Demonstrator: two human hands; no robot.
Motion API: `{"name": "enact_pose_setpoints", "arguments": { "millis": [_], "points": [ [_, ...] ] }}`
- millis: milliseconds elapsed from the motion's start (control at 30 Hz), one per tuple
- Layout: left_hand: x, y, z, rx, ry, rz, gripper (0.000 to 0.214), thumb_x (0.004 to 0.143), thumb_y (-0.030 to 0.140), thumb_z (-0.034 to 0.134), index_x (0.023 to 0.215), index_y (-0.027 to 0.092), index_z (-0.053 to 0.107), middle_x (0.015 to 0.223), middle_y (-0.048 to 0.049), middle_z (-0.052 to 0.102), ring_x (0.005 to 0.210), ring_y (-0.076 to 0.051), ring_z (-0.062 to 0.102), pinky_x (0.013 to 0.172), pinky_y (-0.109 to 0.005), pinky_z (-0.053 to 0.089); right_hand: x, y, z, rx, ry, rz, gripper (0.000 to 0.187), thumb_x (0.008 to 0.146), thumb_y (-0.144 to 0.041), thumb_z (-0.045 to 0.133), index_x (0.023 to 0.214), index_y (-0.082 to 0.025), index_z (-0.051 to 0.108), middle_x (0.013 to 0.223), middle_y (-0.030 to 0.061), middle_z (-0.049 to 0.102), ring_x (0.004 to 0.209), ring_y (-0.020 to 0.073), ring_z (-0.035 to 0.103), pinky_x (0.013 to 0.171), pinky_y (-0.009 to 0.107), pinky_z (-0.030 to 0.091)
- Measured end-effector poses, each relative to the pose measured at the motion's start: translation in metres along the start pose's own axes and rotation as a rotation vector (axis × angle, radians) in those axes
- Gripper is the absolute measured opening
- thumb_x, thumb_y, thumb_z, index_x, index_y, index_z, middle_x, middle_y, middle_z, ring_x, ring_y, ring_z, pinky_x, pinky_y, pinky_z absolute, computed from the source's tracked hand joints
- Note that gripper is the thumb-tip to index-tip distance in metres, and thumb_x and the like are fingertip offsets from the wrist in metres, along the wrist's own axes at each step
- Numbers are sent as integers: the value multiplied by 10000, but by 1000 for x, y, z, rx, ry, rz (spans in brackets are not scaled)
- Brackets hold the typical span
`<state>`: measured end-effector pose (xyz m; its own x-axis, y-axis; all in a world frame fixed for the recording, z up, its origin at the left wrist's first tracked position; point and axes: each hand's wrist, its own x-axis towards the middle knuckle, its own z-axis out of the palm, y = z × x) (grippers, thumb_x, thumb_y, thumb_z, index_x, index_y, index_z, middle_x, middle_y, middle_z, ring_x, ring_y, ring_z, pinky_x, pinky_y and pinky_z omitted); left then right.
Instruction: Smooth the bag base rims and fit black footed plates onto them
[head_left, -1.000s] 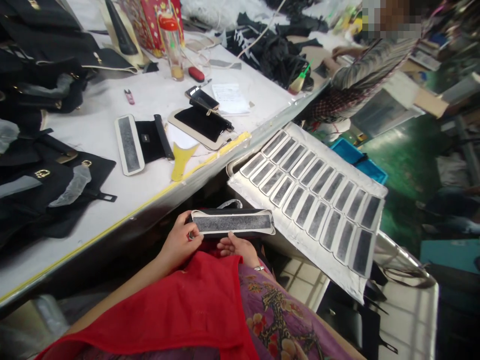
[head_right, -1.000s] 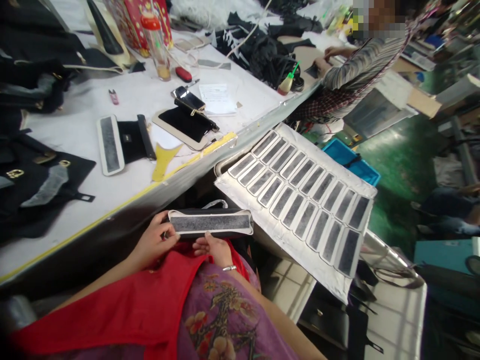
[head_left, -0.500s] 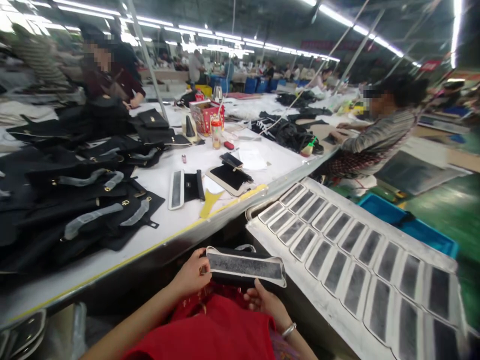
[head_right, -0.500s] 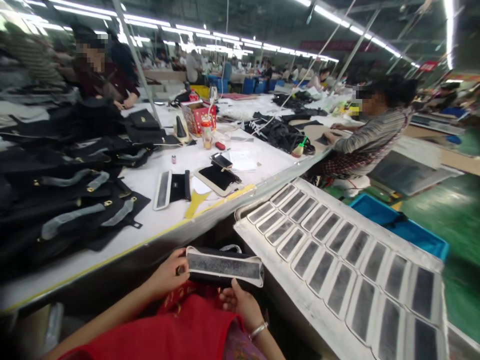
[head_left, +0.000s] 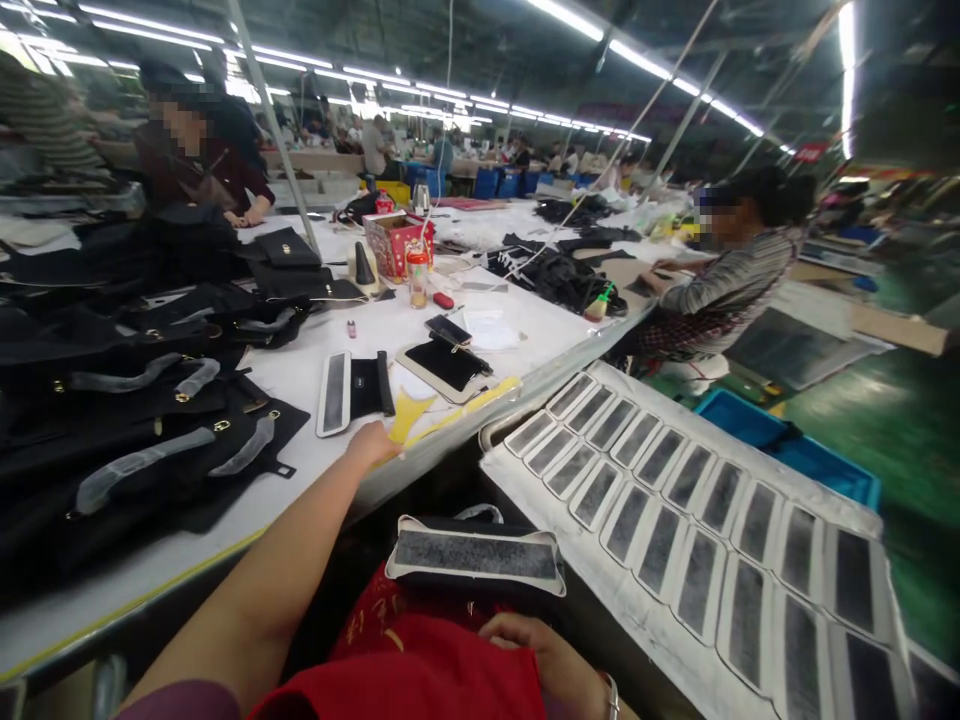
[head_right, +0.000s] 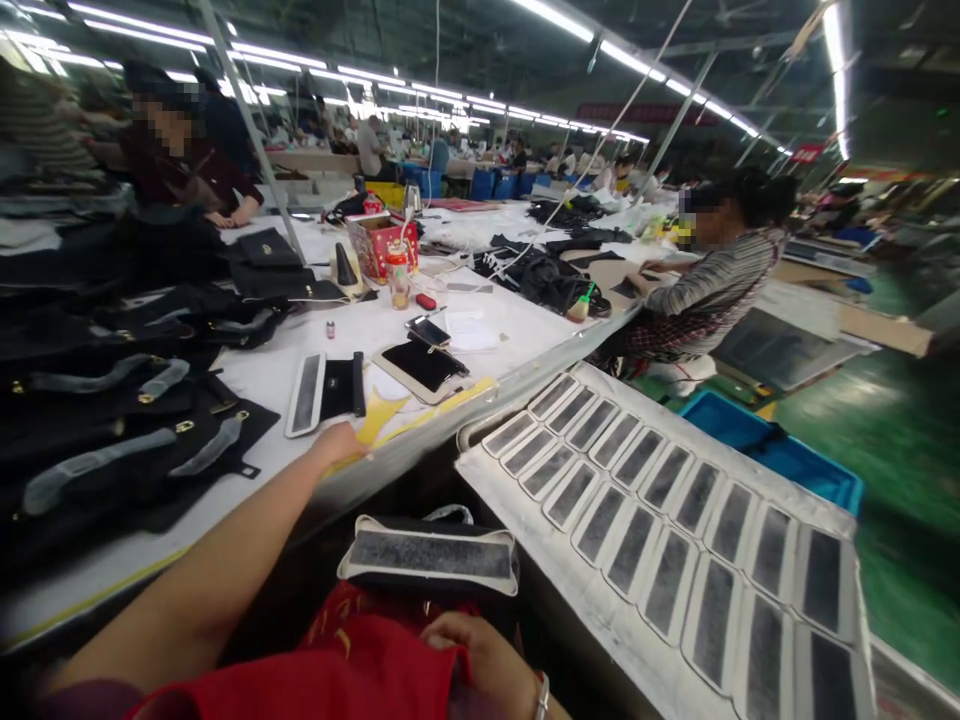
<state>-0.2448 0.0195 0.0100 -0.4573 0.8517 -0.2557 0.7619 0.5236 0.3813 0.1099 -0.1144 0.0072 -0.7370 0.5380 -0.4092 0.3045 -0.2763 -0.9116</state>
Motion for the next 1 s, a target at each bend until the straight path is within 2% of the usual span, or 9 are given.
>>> {"name": "enact_pose_setpoints", "arguments": {
  "millis": [200, 300, 400, 533, 600, 700, 767, 867, 1000],
  "points": [
    [-57, 5, -2, -107, -212, 153, 300, 772, 436, 463, 787, 154, 563, 584, -11, 562, 534, -161, 545, 489, -254, 374, -4, -42, -1, 252, 1, 12, 405, 771, -526, 581, 871, -143, 667, 852, 55, 649, 753, 146, 589, 743, 292, 440],
    [-118, 27, 14, -309, -324, 316, 384, 812, 532, 403, 711, 178, 512, 486, 40, 464, 446, -127, 452, 454, -239, 346, 9, -64, -3, 672, 348, 39, 406, 816, -526, 515, 918, -150, 629, 963, 65, 631, 813, 139, 608, 758, 282, 444],
    [-178, 66, 33, -268, -419, 669, 336, 836, 475, 424, 808, 175, 573, 712, -11, 608, 650, -168, 557, 586, -258, 402, 21, -80, -10, 999, 519, 51, 410, 913, -448, 324, 889, -154, 608, 879, 51, 635, 739, 121, 608, 715, 269, 455],
    [-198, 113, 48, -189, -502, 990, 314, 840, 443, 435, 768, 171, 574, 766, -34, 605, 705, -174, 551, 652, -276, 405, 13, -81, -40, 1176, 656, -170, 429, 923, -357, 229, 697, -171, 543, 474, -49, 403, 404, 89, 406, 532, 242, 430],
    [-179, 126, 50, -265, -590, 1007, 328, 788, 498, 515, 794, 179, 590, 805, -27, 617, 742, -175, 562, 667, -267, 418, 2, -71, -69, 955, 806, -245, 433, 919, -390, 237, 656, -186, 515, 429, -84, 290, 349, 83, 290, 484, 224, 401],
    [-141, 137, 62, -562, -625, 777, 405, 832, 529, 433, 992, 188, 582, 970, -41, 650, 915, -194, 589, 778, -281, 448, -11, -49, -112, 66, 904, -62, 518, 911, -427, 200, 596, -186, 534, 419, -77, 352, 357, 95, 319, 477, 208, 394],
    [-122, 146, 81, -676, -676, 613, 457, 866, 531, 344, 1066, 179, 555, 1008, -56, 665, 982, -203, 593, 842, -306, 451, -12, -35, -129, -395, 826, 101, 486, 895, -415, 293, 573, -172, 563, 479, -21, 502, 454, 111, 458, 554, 206, 421],
    [-110, 156, 112, -593, -754, 566, 489, 860, 535, 330, 1080, 167, 566, 1021, -73, 676, 1009, -221, 598, 913, -336, 428, -1, -23, -133, -678, 723, 246, 356, 873, -375, 443, 675, -148, 632, 707, 100, 661, 719, 190, 609, 726, 275, 439],
    [-108, 159, 128, -431, -691, 594, 503, 867, 515, 306, 1108, 162, 572, 1129, -95, 641, 1102, -242, 552, 972, -347, 377, 16, -23, -123, -1106, 514, 457, 543, 940, -471, 207, 884, -178, 661, 886, 131, 685, 866, 252, 636, 761, 351, 446]
  ]
}}
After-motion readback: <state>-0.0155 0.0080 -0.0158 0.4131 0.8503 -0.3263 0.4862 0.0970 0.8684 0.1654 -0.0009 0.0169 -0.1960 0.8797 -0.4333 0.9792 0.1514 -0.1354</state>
